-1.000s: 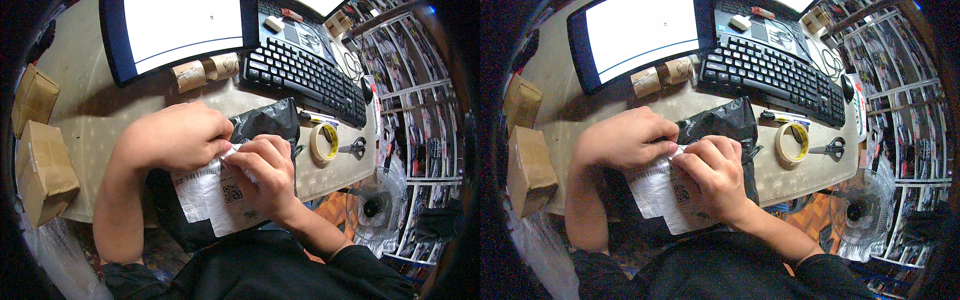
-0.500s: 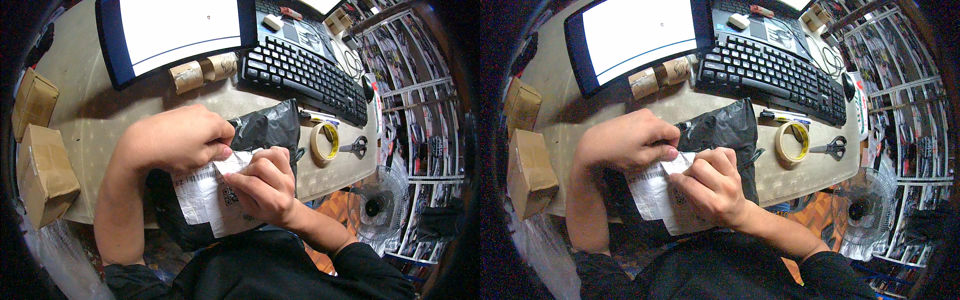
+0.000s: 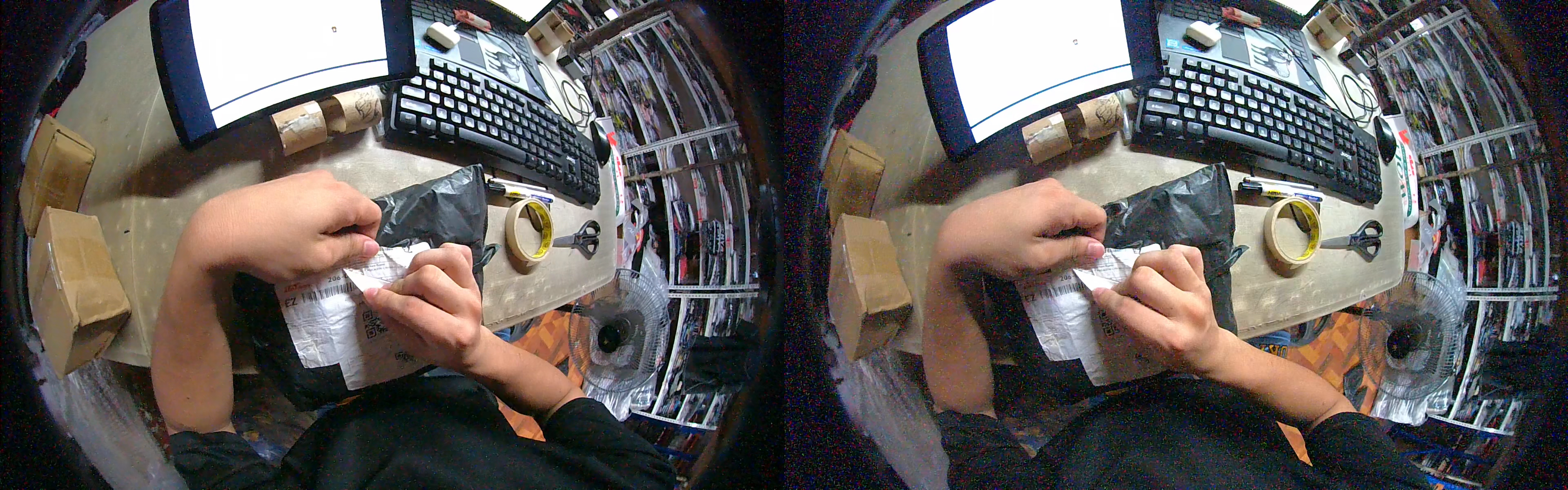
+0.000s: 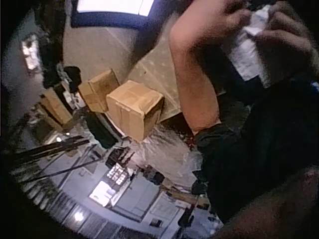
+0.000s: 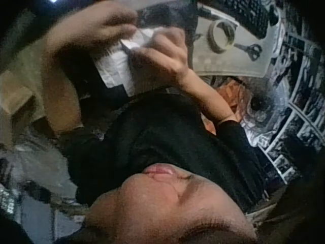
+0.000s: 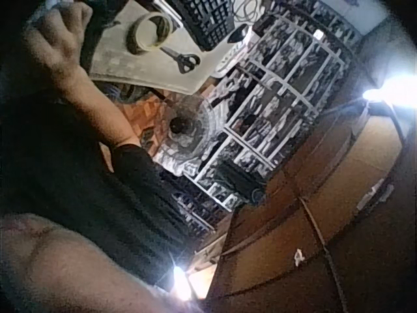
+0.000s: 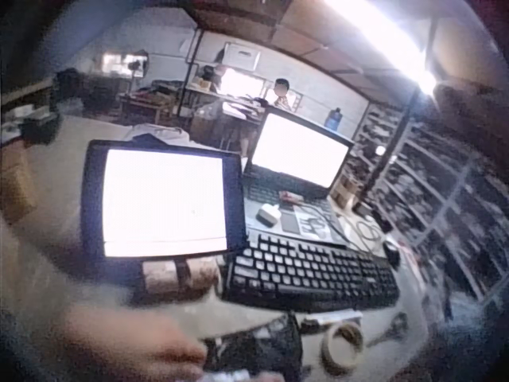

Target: The person unpacks a black cap from a plastic mailer, places it on the desk, and interacts with a laptop using a keyboard and mouse. They then open a second black mailer using scissors, remove a black mesh cap, and adjust its strap.

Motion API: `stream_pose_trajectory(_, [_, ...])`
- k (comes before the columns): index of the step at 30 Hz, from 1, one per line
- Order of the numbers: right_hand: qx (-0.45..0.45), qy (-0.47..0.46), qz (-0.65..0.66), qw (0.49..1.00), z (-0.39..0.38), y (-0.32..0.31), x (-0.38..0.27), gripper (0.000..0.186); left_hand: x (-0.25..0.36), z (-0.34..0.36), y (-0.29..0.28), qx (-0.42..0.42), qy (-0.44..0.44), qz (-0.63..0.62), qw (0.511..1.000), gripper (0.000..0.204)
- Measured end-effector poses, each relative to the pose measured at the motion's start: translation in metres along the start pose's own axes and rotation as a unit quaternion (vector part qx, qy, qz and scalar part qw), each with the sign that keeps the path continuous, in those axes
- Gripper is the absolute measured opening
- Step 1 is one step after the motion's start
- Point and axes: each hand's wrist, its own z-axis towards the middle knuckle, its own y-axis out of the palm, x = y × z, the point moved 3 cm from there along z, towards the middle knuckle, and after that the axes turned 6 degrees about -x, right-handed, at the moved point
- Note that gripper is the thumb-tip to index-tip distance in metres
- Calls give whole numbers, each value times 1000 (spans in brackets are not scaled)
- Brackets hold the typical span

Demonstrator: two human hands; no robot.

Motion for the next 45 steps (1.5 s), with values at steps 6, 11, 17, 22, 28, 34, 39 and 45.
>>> stream_pose_trajectory(6, [-1,22,32,999,5,0,-5,26,0,-5,0,-22,-26,-20,999,25])
stream_pose_trajectory(11, [66,40,77,994,-5,4,7,37,-2,0,0,-30,-15,-19,999,26])
stream_pose_trajectory(17, [165,132,48,976,-15,-77,52,40,1,1,-11,-26,-125,-64,990,19])
stream_pose_trajectory(22, [222,327,-115,911,-95,-180,179,13,6,-3,-9,-6,-172,-44,984,27])
stream_pose_trajectory(28, [59,318,-260,910,-134,-209,237,19,-2,0,-2,-7,-134,-15,991,40])
stream_pose_trajectory(34, [5,308,-223,925,-133,-192,266,15,-1,-4,-5,-10,-133,-29,991,37])
stream_pose_trajectory(39, [-7,297,-241,924,-115,-197,289,27,-3,-6,-4,-20,-103,-21,994,37])
stream_pose_trajectory(45, [-38,325,-180,928,-132,-204,300,31,-5,-1,-4,-33,-74,-10,997,39])
